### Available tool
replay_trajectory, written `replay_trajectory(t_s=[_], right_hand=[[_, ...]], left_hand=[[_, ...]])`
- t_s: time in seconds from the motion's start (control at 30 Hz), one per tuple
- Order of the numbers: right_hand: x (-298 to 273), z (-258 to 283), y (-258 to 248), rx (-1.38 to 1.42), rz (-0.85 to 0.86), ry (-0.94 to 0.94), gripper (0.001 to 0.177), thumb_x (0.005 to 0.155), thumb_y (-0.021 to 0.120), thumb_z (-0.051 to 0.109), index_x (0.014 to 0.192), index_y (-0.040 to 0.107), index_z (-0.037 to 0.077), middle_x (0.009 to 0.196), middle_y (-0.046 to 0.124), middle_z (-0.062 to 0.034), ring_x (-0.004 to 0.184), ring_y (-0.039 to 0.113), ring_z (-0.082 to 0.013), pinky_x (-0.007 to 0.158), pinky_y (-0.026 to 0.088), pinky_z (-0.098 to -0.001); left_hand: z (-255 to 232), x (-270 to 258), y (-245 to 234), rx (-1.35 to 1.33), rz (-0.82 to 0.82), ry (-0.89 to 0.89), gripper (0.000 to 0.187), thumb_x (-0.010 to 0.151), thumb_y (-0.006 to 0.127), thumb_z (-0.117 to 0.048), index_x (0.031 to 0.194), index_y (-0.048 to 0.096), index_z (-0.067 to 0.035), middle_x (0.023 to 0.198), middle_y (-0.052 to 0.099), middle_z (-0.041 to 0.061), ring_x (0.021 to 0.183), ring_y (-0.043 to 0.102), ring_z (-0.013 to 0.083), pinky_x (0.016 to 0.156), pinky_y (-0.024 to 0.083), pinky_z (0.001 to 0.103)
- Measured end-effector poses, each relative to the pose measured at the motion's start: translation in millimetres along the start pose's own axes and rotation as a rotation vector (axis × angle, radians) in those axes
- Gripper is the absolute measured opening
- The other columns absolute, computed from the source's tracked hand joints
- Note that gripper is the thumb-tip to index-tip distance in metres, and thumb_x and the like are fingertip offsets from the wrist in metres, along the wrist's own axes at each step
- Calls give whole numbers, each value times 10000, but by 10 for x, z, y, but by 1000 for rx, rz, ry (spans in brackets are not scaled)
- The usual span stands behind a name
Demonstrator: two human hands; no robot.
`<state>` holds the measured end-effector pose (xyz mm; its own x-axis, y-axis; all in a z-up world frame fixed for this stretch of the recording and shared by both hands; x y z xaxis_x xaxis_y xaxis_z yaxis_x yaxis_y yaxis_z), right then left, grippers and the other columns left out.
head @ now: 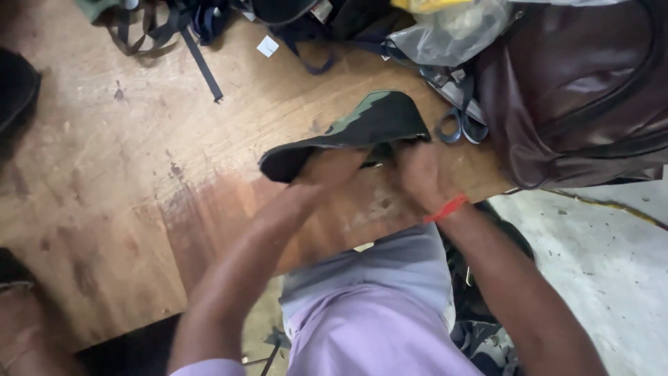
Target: The person picks up foam shoe upper components one at a time from a pile on the workbench, turns each one over, places a white paper pattern piece inside it, and sets it down on the table. The person repeats this handling for several components across the episode.
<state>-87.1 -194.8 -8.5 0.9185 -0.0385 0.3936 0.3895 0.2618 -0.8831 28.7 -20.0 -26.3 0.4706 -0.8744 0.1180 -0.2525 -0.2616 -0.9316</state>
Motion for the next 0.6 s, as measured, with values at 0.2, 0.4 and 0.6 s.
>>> replay_trajectory(t_s=[0.2, 0.4, 0.6], right_hand=[[-305, -191, 647, -36, 184, 92, 109, 839, 660, 120, 802, 748, 66, 730, 678, -196, 661, 644, -417, 594, 486, -537], [72, 106, 88, 267, 5, 157, 192, 838, 705, 173, 902, 749, -3, 806, 691, -252, 699, 626, -481, 589, 486, -545], [16, 45, 131, 125, 126, 152, 331, 743, 636, 125, 1024, 789, 39, 729, 676, -244, 706, 640, -456, 661, 492, -571]], left_hand=[[-27, 9, -249, -219, 89, -146, 380, 1058, 456, -327, 1273, 663, -92, 1338, 646, 195, 1239, 587, 393, 1075, 429, 482], [162, -13, 231, 219, -243, 93, 537, 884, 538, -254, 1390, 586, -82, 1454, 551, 186, 1376, 511, 414, 1095, 399, 564], [389, 114, 708, 142, -331, -49, 459, 968, 537, -221, 1413, 562, -112, 1461, 564, 150, 1370, 527, 384, 1122, 419, 599]])
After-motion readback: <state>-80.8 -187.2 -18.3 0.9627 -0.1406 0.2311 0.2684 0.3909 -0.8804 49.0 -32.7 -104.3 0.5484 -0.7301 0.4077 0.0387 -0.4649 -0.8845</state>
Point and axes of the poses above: each hand's wrist, its own x-axis towards the middle knuckle, its own y-axis out of the palm, z = x × y, the point moved 1 cm from there along x, towards the middle knuckle
